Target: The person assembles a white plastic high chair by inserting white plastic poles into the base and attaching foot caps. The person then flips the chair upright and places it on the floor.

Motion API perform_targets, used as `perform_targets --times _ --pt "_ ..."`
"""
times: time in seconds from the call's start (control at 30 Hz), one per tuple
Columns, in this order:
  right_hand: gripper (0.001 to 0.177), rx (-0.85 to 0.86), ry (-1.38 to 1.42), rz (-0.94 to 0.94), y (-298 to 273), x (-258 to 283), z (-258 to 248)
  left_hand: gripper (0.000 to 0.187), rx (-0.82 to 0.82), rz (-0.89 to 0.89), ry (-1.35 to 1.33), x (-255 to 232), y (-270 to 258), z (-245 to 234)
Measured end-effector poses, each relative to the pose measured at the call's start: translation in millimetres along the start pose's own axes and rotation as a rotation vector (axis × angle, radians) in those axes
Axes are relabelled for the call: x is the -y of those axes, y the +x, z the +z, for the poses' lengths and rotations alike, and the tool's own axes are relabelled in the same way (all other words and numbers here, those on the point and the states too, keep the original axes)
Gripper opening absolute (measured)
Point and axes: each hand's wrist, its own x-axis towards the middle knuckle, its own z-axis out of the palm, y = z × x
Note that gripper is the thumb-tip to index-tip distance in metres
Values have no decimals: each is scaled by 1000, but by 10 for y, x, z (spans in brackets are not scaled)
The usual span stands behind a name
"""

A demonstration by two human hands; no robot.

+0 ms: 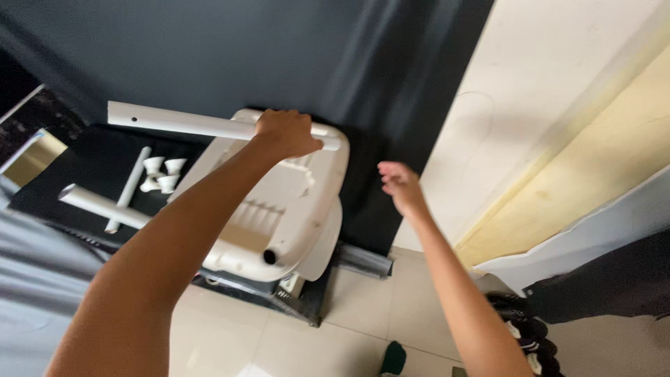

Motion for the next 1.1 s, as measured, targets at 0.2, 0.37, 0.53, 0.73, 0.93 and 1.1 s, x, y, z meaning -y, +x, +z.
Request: perform_targets --times 0.2,0.37,0.53,0.73,0.93,1.1 --pt "31 67 0 141 193 -271 26 48 122 -22 113 -331 965 221" --pt "35 122 -37 210 481 -268 161 46 140 -44 158 -367 1566 410" --pt "36 145 -17 230 1002 -512 278 48 244 -36 191 -340 2079 542" --pt "38 198 146 383 1392 -850 529 44 266 4 274 -325 2600 810" --pt "40 294 234 463 1622 -1056 579 31 332 -59 452 -703 2873 1279" --pt "39 429 184 525 1727 -1099 540 22 527 -217 536 -986 3148 1654"
